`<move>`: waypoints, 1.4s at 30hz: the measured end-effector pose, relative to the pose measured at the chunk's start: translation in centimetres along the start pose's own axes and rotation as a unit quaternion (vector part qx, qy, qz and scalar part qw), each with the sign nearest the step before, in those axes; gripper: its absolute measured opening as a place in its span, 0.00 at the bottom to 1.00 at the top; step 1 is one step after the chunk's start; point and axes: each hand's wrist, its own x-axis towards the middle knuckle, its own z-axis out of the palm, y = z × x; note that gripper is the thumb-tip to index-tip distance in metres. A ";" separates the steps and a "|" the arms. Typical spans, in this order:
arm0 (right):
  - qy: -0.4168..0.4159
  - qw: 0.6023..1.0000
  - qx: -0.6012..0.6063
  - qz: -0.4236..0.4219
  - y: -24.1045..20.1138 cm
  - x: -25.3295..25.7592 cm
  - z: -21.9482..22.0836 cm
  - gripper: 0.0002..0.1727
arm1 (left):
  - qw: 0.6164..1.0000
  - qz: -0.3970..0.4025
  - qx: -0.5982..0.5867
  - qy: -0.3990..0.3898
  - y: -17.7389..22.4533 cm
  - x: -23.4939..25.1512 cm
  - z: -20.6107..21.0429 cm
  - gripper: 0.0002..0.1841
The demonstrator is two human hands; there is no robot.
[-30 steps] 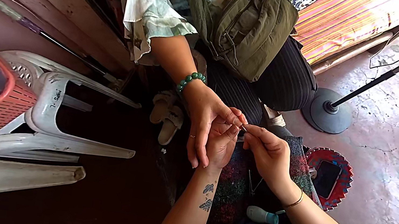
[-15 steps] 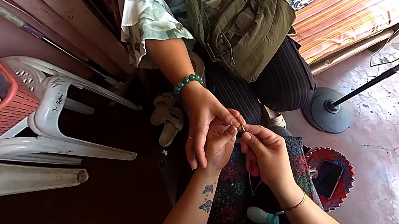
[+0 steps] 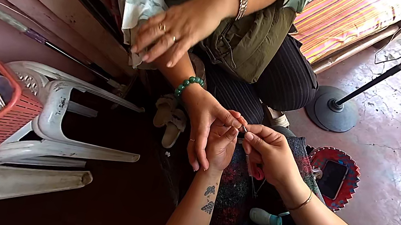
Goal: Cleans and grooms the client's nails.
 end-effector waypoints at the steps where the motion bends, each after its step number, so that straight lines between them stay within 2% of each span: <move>1: 0.005 1.000 -0.006 -0.011 0.1 0.0 0.1 0.09 | 1.000 0.001 -0.003 -0.002 0.0 0.0 0.0 0.11; 2: 0.012 0.995 -0.064 -0.070 0.5 -0.1 0.1 0.09 | 1.000 0.002 -0.010 -0.002 0.0 0.0 0.0 0.12; 4: 0.032 0.948 -0.226 -0.221 1.3 -0.2 -0.1 0.10 | 1.000 -0.001 -0.013 0.010 0.0 0.0 0.0 0.13; 5: 0.034 0.929 -0.265 -0.255 1.5 -0.1 -0.3 0.10 | 1.000 -0.004 -0.011 0.014 0.0 -0.1 -0.1 0.14; 6: 0.030 0.931 -0.264 -0.250 1.3 0.0 -0.4 0.10 | 1.000 -0.005 -0.009 0.014 0.0 -0.1 -0.1 0.14; 9: 0.013 0.978 -0.156 -0.141 0.6 0.0 -0.4 0.09 | 1.000 -0.003 -0.006 0.004 0.0 0.1 0.0 0.12; 10: 0.015 0.970 -0.180 -0.160 0.8 -0.1 -0.4 0.09 | 1.000 -0.004 -0.005 0.005 0.0 0.1 0.0 0.12; 13: 0.028 0.891 -0.343 -0.296 1.4 0.0 -0.4 0.12 | 1.000 -0.012 -0.004 0.026 0.1 0.1 -0.1 0.14; 14: 0.028 0.888 -0.348 -0.300 1.3 0.0 -0.4 0.12 | 1.000 -0.011 -0.004 0.026 0.0 0.1 -0.2 0.14; 18: 0.004 0.946 -0.252 -0.203 0.4 0.1 -0.5 0.11 | 1.000 0.000 -0.014 0.014 0.0 0.2 -0.2 0.14; 23: 0.011 0.961 -0.219 -0.166 0.3 0.2 -0.5 0.10 | 0.999 -0.004 -0.034 0.011 0.0 0.3 0.1 0.13; 28: 0.019 0.906 -0.319 -0.278 0.9 0.5 -0.5 0.11 | 1.000 -0.010 -0.011 0.026 0.0 0.3 -0.2 0.14; 31: 0.015 0.932 -0.270 -0.241 0.8 0.6 -0.5 0.10 | 1.000 -0.005 -0.018 0.018 0.0 0.3 0.0 0.13; 32: 0.021 0.923 -0.287 -0.255 0.9 0.6 -0.5 0.10 | 1.000 -0.005 -0.016 0.018 0.0 0.4 0.0 0.13; 35: 0.038 0.840 -0.413 -0.350 1.4 0.8 -0.8 0.12 | 1.000 -0.012 0.001 0.025 0.1 0.3 -0.2 0.14; 36: 0.034 0.832 -0.422 -0.357 1.3 0.9 -0.9 0.12 | 1.000 -0.015 0.006 0.025 0.1 0.3 -0.2 0.13; 40: -0.004 0.907 -0.316 -0.277 0.7 0.8 -1.2 0.11 | 1.000 -0.008 -0.005 0.019 0.1 0.3 0.0 0.13; 42: -0.003 0.930 -0.276 -0.241 0.5 0.8 -1.0 0.11 | 1.000 -0.007 -0.018 0.017 0.1 0.4 0.1 0.13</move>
